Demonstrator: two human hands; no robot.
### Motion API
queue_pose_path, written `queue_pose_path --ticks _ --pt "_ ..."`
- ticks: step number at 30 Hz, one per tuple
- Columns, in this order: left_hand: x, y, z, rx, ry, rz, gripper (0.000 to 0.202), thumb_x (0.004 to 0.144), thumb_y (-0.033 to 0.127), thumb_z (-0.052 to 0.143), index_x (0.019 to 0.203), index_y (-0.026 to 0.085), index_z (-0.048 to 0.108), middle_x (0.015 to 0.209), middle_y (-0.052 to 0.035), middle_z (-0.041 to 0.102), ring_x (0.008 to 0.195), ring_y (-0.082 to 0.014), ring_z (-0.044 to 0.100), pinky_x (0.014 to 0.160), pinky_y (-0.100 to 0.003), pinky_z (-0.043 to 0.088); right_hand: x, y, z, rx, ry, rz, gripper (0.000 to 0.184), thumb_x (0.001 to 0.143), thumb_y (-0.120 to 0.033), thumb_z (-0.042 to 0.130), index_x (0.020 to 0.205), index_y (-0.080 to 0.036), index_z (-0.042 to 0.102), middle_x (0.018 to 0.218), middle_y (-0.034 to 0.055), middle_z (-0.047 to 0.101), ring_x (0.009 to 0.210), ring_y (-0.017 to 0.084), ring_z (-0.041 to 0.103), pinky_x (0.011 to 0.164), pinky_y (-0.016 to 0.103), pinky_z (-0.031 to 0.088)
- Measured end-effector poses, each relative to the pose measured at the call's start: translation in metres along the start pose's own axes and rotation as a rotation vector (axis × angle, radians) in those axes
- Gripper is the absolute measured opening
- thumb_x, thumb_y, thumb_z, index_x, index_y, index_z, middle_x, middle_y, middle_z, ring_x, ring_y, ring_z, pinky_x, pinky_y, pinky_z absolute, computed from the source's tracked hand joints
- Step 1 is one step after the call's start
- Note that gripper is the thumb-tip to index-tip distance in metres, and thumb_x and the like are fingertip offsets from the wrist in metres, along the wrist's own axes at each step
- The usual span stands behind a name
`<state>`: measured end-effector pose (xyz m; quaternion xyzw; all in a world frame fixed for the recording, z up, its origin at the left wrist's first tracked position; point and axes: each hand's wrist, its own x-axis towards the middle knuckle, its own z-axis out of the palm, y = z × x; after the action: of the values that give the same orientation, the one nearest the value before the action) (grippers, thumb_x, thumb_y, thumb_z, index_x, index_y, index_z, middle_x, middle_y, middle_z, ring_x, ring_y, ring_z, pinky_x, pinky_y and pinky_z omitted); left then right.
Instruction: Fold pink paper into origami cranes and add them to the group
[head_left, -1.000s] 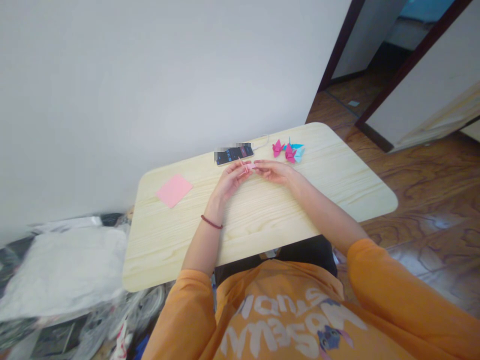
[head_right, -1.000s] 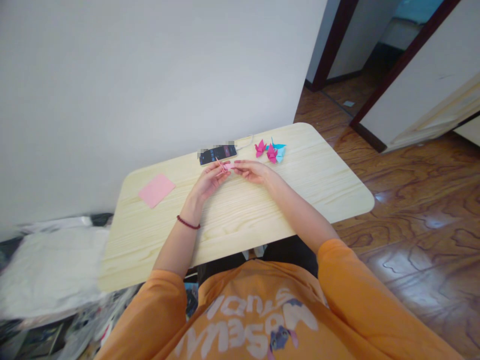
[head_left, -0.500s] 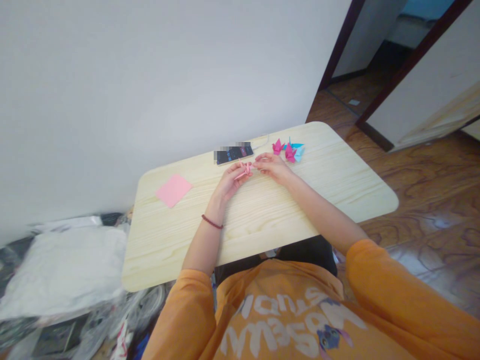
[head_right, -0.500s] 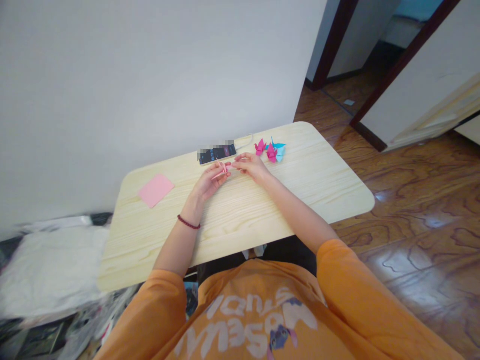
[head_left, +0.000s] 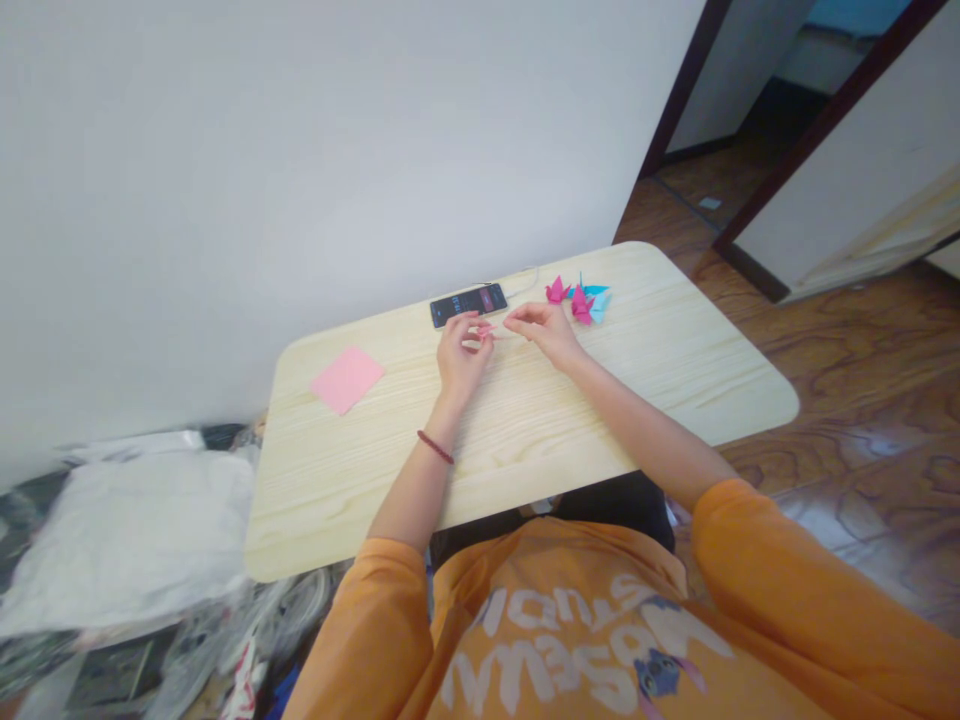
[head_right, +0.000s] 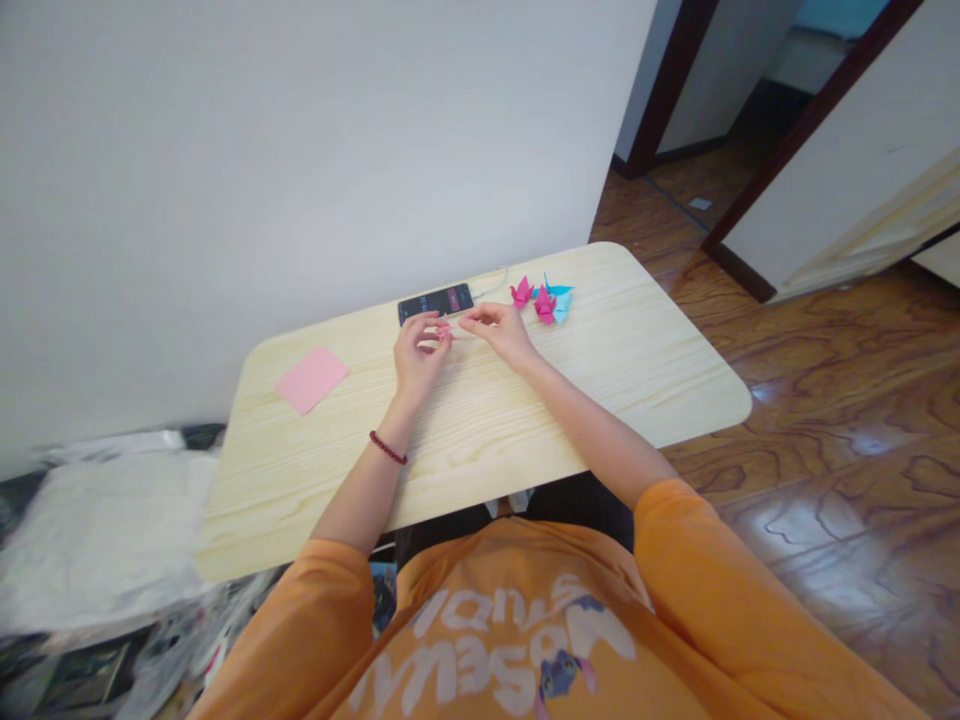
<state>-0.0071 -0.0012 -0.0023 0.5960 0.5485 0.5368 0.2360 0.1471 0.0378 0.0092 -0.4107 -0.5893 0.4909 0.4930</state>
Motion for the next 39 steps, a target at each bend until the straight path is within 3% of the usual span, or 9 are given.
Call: queue_pose_path --ticks 7,14,18,23,29,39 --pt "-0.003 0.001 0.000 0.077 0.035 0.096 0.017 0.078 0.026 0.065 0.093 0.019 0.065 0.117 -0.0082 0.057 0.073 -0.0089 0.060 0.055 -0.020 0.053 -0.003 -0.004 0.003 0.048 -0.026 0.140 0.038 0.057 -0.050 0.078 0.064 -0.016 0.063 0.048 -0.0034 0.050 0.046 0.007 0.039 0.045 0.024 0.029" --pt "-0.005 0.004 0.000 0.058 -0.010 0.130 0.025 0.086 0.041 0.058 0.100 0.022 0.068 0.120 -0.0082 0.056 0.082 -0.0112 0.062 0.062 -0.022 0.056 -0.003 -0.007 0.000 0.079 0.012 0.195 0.038 0.053 -0.048 0.080 0.062 -0.016 0.064 0.053 -0.0002 0.057 0.048 0.008 0.046 0.045 0.023 0.036" --pt "-0.005 0.004 -0.001 0.025 -0.024 0.107 0.035 0.089 0.048 0.051 0.114 0.028 0.064 0.126 -0.0087 0.052 0.088 -0.0143 0.063 0.062 -0.022 0.055 -0.002 -0.005 -0.002 0.071 0.035 0.194 0.035 0.055 -0.046 0.079 0.063 -0.016 0.064 0.055 0.0007 0.059 0.050 0.009 0.049 0.047 0.023 0.039" --pt "0.001 -0.006 -0.001 -0.071 -0.026 0.006 0.045 0.086 0.056 0.052 0.125 0.035 0.057 0.137 -0.0084 0.043 0.092 -0.0171 0.064 0.065 -0.026 0.057 0.001 0.001 -0.004 -0.064 -0.004 0.111 0.032 0.061 -0.046 0.076 0.065 -0.016 0.066 0.054 0.0017 0.060 0.051 0.012 0.051 0.048 0.025 0.040" --pt "0.010 -0.020 -0.002 -0.181 -0.023 -0.103 0.058 0.080 0.061 0.057 0.133 0.038 0.048 0.139 -0.0087 0.043 0.097 -0.0205 0.063 0.066 -0.030 0.058 0.005 0.010 -0.008 -0.360 -0.058 -0.152 0.014 0.070 -0.030 0.070 0.066 -0.017 0.068 0.067 0.0041 0.065 0.062 0.015 0.056 0.061 0.029 0.043" --pt "0.008 -0.008 -0.009 -0.024 -0.047 0.038 0.036 0.081 0.044 0.064 0.115 0.030 0.060 0.142 -0.0085 0.039 0.114 -0.0224 0.055 0.089 -0.036 0.052 0.003 0.006 -0.009 -0.442 -0.072 -0.269 0.010 0.076 -0.026 0.064 0.072 -0.018 0.068 0.074 0.0045 0.063 0.063 0.015 0.055 0.062 0.028 0.042"
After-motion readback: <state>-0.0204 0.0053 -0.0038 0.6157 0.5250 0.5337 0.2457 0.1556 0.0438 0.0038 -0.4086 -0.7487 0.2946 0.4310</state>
